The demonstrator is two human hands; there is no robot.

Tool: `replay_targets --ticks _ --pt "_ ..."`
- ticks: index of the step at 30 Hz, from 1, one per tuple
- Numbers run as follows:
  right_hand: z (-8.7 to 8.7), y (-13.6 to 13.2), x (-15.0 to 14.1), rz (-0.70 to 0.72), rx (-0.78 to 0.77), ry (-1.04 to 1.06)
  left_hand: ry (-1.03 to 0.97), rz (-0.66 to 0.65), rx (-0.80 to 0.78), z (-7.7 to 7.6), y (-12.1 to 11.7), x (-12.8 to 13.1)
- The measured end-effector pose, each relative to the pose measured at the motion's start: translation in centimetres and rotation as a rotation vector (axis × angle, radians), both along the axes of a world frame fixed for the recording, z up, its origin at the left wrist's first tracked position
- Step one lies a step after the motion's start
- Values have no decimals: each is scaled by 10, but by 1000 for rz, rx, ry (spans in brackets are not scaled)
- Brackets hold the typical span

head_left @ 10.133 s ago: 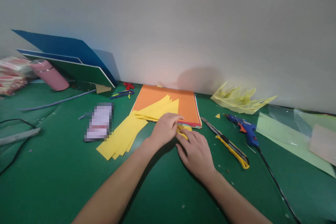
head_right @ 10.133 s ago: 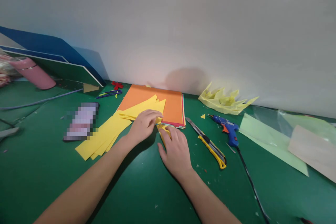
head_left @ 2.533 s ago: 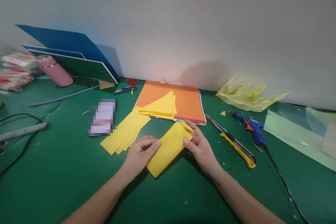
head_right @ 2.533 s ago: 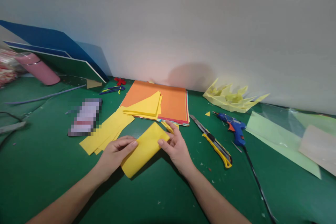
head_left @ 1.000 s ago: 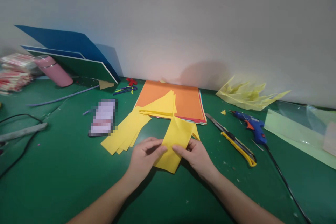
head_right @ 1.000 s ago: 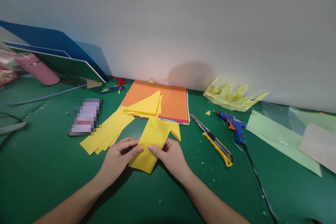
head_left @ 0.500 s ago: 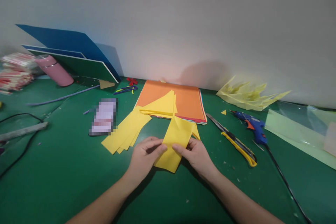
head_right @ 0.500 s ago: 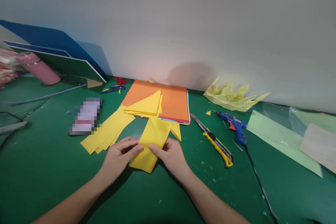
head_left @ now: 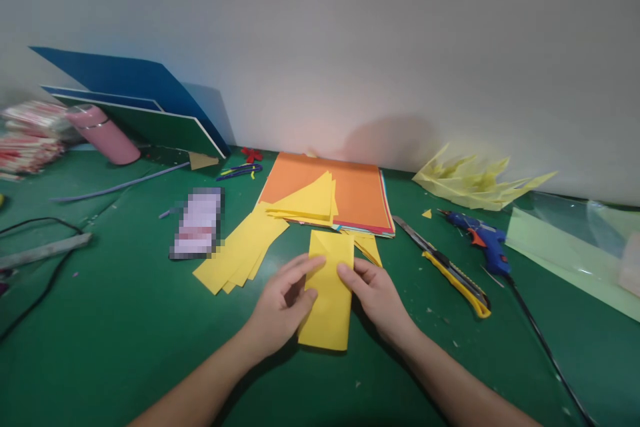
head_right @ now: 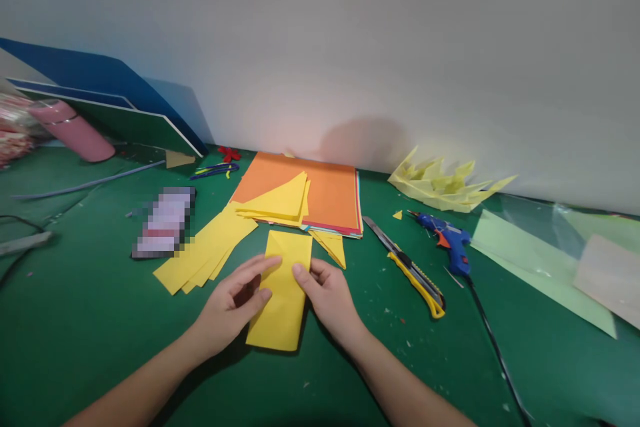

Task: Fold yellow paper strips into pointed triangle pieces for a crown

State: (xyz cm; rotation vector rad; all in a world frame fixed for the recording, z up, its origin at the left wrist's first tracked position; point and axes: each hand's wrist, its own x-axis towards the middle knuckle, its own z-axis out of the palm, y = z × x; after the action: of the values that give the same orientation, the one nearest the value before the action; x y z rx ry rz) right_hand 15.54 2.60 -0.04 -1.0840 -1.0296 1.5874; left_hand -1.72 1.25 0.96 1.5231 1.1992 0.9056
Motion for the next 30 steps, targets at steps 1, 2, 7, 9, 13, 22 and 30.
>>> replay_targets --ticks 1,2,7,9,13,22,30 --pt "0 0 0 0 -4 -2 -4 -16 -23 0 0 0" --pt "0 0 0 3 -8 -5 -9 -30 -42 0 0 0" --pt "-5 -1 1 11 -32 -53 -30 -52 -62 2 0 0" --pt "-6 -1 1 14 -45 -61 -26 -55 -62 4 -1 1" --pt "-8 -1 1 34 -56 -88 -20 -68 -111 4 -3 1" --pt "-18 0 3 -218 578 -570 167 23 7 -11 12 -11" --pt "-6 -3 3 300 918 -922 271 35 -47 -12 14 -14"
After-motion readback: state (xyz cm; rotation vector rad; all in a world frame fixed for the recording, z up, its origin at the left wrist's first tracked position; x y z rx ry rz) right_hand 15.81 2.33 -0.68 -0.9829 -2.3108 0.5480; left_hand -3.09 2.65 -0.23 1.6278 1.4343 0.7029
